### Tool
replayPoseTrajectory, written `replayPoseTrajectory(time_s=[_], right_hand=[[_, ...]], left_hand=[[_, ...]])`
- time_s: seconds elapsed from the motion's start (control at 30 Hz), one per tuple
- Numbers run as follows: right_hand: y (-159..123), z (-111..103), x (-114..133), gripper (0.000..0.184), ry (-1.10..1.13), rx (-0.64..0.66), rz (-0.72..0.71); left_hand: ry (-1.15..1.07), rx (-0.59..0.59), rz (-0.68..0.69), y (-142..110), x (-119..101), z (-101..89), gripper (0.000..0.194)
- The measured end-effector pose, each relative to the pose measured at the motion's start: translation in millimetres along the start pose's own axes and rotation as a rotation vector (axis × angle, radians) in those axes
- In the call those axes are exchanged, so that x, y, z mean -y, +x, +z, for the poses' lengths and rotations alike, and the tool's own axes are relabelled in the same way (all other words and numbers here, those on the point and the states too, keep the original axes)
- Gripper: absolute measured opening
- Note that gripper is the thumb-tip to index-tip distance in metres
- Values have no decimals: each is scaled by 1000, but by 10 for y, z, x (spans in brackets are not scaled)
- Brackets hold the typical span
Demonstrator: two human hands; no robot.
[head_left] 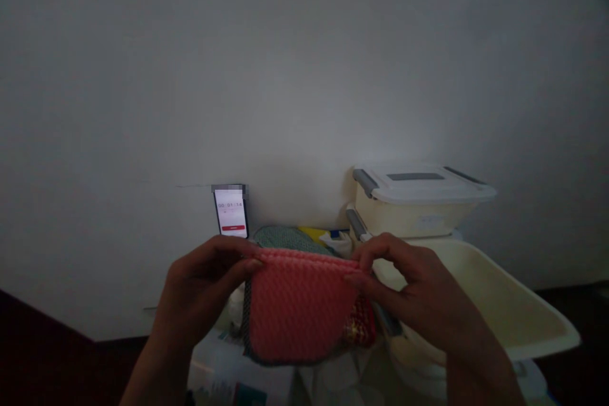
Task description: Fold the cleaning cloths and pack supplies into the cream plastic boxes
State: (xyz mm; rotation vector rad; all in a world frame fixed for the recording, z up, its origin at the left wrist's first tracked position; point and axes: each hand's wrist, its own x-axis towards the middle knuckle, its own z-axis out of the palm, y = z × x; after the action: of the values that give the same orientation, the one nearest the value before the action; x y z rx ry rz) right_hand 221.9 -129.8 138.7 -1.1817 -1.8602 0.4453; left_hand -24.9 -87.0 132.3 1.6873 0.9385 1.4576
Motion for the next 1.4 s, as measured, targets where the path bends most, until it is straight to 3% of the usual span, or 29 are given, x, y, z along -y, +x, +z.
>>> replayPoseTrajectory(time_s=[0.13,0.2,0.27,0.37,0.47,0.63,0.73,0.87,0.93,1.07,1.13,1.27,1.4], right_hand=[[11,65,-50,14,126,-131,10],[30,119,-52,15,205,-163,33],[52,186,-26,10,306,-165,58],[80,300,42,11,442,-21,127],[101,407,85,18,490,168,170],[125,477,40,29,540,150,198],[127,422,-10,41,478,189,232],[111,328,-51,39,289,337,272],[104,325,-52,45,418,295,305],[110,421,-16,71,972,183,354],[118,487,5,80,1084,181,337],[132,549,8,88,1057,123,359],[150,490,-19,68,1047,-25,425]], left_hand=[[70,-89,-106,15,1,15,16],[167,58,-136,37,16,-33,16],[277,326,-142,50,40,-103,15],[377,621,-149,18,79,-160,34],[461,669,-159,-48,85,-87,58],[508,764,-141,-58,33,95,28],[416,714,-186,-15,10,89,30],[135,480,-306,1,-35,55,24],[25,312,-338,-12,-63,68,22],[-138,103,-364,-32,-88,132,26],[-195,63,-367,-30,-88,166,32],[-265,53,-427,-17,-81,189,40],[-331,211,-441,9,-48,123,40]])
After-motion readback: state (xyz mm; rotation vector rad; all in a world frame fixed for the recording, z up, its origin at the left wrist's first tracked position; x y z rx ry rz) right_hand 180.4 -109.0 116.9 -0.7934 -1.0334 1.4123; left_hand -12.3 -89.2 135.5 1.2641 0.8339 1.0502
